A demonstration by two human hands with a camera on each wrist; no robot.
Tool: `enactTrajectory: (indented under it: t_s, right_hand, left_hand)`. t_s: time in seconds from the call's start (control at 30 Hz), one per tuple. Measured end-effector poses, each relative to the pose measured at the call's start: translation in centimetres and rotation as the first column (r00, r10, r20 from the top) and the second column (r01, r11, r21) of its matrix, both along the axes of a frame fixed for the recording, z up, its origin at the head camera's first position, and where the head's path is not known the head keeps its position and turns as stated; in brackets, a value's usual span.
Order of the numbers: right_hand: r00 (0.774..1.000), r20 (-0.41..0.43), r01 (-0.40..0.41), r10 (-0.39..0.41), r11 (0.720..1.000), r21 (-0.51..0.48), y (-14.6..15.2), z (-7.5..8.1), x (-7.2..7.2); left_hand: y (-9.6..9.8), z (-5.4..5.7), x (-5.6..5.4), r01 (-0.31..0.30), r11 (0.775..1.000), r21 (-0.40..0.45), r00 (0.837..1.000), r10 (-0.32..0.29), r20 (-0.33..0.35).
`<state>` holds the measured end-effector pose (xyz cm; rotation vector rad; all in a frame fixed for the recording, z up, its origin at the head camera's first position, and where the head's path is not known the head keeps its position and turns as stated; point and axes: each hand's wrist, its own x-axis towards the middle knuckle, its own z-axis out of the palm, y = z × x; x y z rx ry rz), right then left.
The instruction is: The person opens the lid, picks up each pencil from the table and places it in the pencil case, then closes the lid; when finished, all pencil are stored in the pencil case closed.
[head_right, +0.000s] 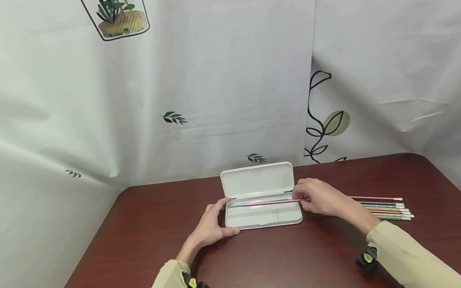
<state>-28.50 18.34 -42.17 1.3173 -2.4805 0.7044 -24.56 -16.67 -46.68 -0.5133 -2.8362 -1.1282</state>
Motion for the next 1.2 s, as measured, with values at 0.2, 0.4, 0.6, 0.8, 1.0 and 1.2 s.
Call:
enactTrajectory:
  t_s: [0.2, 0.4, 0.6, 0.8, 1.0, 1.2]
  right_hand:
    - [1.000, 0.021, -0.007, 0.006, 1.000, 0.024, -0.9, 0.0, -0.2]
    - [1.000, 0.026, -0.008, 0.007, 0.999, 0.052, -1.6, -0.3, -0.7]
    - [1.000, 0.011, -0.017, 0.017, 0.997, 0.074, -2.3, -0.5, -0.9]
    - [0.999, 0.038, -0.004, 0.000, 0.995, 0.096, -2.8, -0.6, -1.0]
    - [0.998, 0.055, 0.009, -0.016, 0.993, 0.117, -3.2, -0.5, -0.9]
    - [0.999, 0.051, -0.004, -0.001, 0.994, 0.113, -3.4, -0.8, -1.2]
  left_hand:
    - [0.0, -0.1, 0.1, 0.003, 1.000, 0.005, 1.000, -0.003, -0.001]
    - [0.1, -0.1, 0.1, 0.002, 1.000, 0.014, 1.000, -0.002, -0.006]
    - [0.1, -0.1, 0.0, -0.001, 1.000, 0.011, 1.000, 0.001, 0.003]
    - [0.1, -0.1, 0.1, 0.003, 1.000, 0.009, 1.000, -0.003, 0.004]
    - [0.1, -0.1, 0.1, 0.004, 1.000, 0.021, 1.000, -0.004, 0.009]
    - [0.1, 0.0, 0.2, 0.004, 1.000, 0.029, 1.000, -0.004, 0.003]
